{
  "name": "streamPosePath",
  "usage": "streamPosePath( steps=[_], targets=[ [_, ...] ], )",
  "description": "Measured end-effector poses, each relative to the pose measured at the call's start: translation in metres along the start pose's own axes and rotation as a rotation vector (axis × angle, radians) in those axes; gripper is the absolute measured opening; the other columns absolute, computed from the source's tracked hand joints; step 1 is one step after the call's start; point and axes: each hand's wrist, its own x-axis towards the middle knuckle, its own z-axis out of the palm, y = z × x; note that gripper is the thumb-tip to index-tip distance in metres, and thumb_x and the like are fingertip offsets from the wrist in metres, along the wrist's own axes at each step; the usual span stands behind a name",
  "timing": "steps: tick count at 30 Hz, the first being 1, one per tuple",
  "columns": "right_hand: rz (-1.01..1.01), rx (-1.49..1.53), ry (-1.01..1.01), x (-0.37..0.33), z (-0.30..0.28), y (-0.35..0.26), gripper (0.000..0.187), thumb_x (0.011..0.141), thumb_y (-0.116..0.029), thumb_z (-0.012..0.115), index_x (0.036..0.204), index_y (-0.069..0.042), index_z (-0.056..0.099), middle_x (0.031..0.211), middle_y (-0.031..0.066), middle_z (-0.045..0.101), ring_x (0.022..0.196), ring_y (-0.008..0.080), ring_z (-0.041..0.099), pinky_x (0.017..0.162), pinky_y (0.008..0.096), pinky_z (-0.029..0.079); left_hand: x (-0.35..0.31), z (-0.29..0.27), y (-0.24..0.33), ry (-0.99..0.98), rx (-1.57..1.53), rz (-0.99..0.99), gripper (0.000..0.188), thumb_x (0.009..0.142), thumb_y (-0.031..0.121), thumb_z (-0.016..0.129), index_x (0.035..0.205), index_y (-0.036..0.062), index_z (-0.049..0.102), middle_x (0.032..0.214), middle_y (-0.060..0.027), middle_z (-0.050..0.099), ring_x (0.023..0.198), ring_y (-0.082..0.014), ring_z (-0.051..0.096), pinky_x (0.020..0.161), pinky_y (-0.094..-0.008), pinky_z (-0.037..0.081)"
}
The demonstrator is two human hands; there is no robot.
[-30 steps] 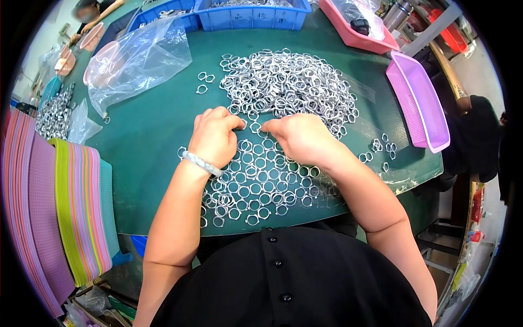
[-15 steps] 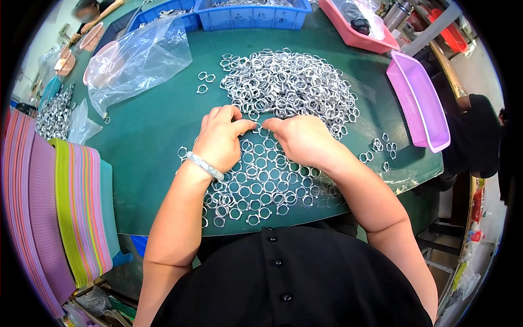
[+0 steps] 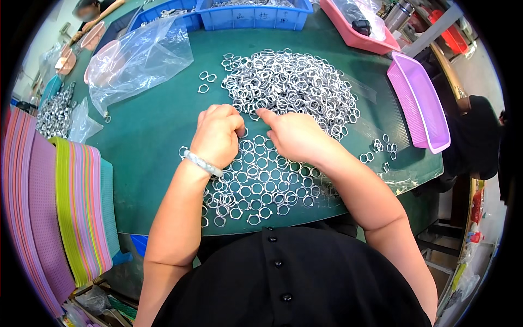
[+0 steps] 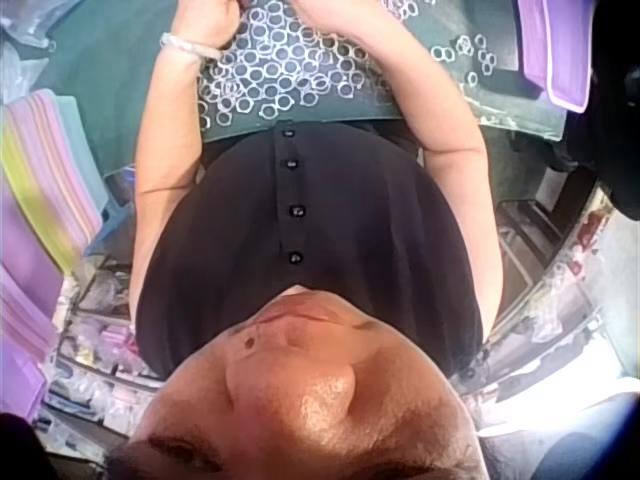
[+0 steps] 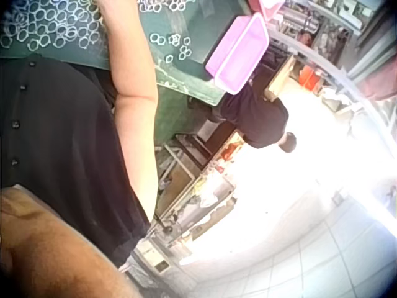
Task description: The person connects small metal rings one by one using their hands, adding them to an growing interlaced pattern on a green workbench.
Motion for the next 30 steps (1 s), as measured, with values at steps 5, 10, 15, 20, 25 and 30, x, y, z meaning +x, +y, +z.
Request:
streamPosePath(
  steps=[5,10,15,20,25,30],
  targets=[
    [-0.048,-0.023,-0.098,0.000,-0.008,-0.003,0.036,0.088,-0.016,0.053,0.124,-0.014,0.057,0.078,0.0174,0.067,0.075,0.0367,0.065,0.069,0.0469,0.051,0.001,0.002,0.004,0.121,-0.015,-0.049,0.032,0.068,-0.010,0.050,0.087,0.0073,0.069,0.091,-0.0087,0.060,0.093,-0.0298,0.054,0.085,-0.0392,0.041],
    [-0.073,0.030,-0.053,-0.007,-0.011,0.006,0.032,0.088,-0.016,0.054,0.119,-0.015,0.061,0.081,0.0156,0.068,0.077,0.0361,0.066,0.070,0.0463,0.051,-0.002,0.000,0.003,0.017,0.022,-0.027,0.036,0.070,-0.010,0.049,0.092,0.0078,0.071,0.091,-0.0087,0.059,0.094,-0.0292,0.054,0.086,-0.0393,0.041],
    [-0.011,0.054,0.018,-0.008,-0.005,0.006,0.034,0.088,-0.017,0.055,0.122,-0.014,0.058,0.084,0.0168,0.068,0.078,0.0365,0.066,0.071,0.0458,0.051,0.000,0.000,0.004,0.027,0.004,-0.052,0.036,0.071,-0.010,0.050,0.092,0.0080,0.072,0.091,-0.0083,0.059,0.094,-0.0284,0.054,0.087,-0.0382,0.041],
    [-0.004,0.042,-0.022,-0.005,0.002,0.005,0.034,0.088,-0.019,0.056,0.121,-0.012,0.057,0.085,0.0169,0.068,0.078,0.0363,0.066,0.071,0.0460,0.051,-0.001,0.003,0.003,0.026,-0.029,-0.046,0.036,0.072,-0.010,0.050,0.095,0.0085,0.072,0.091,-0.0078,0.059,0.093,-0.0277,0.054,0.086,-0.0375,0.041],
    [-0.052,-0.039,0.037,-0.008,0.003,0.007,0.016,0.085,-0.014,0.054,0.099,-0.008,0.060,0.074,0.0135,0.067,0.073,0.0330,0.066,0.063,0.0450,0.051,-0.001,0.000,0.004,-0.031,-0.007,-0.044,0.036,0.073,-0.009,0.052,0.098,0.0083,0.071,0.092,-0.0085,0.059,0.094,-0.0284,0.054,0.087,-0.0378,0.041],
    [-0.058,-0.020,0.031,-0.016,-0.001,0.008,0.011,0.081,-0.012,0.054,0.088,-0.008,0.061,0.070,0.0137,0.065,0.070,0.0332,0.066,0.061,0.0455,0.051,0.000,0.004,0.005,0.024,-0.010,-0.041,0.026,0.076,-0.002,0.059,0.099,0.0060,0.070,0.091,-0.0096,0.059,0.093,-0.0290,0.054,0.085,-0.0385,0.043]
  ],
)
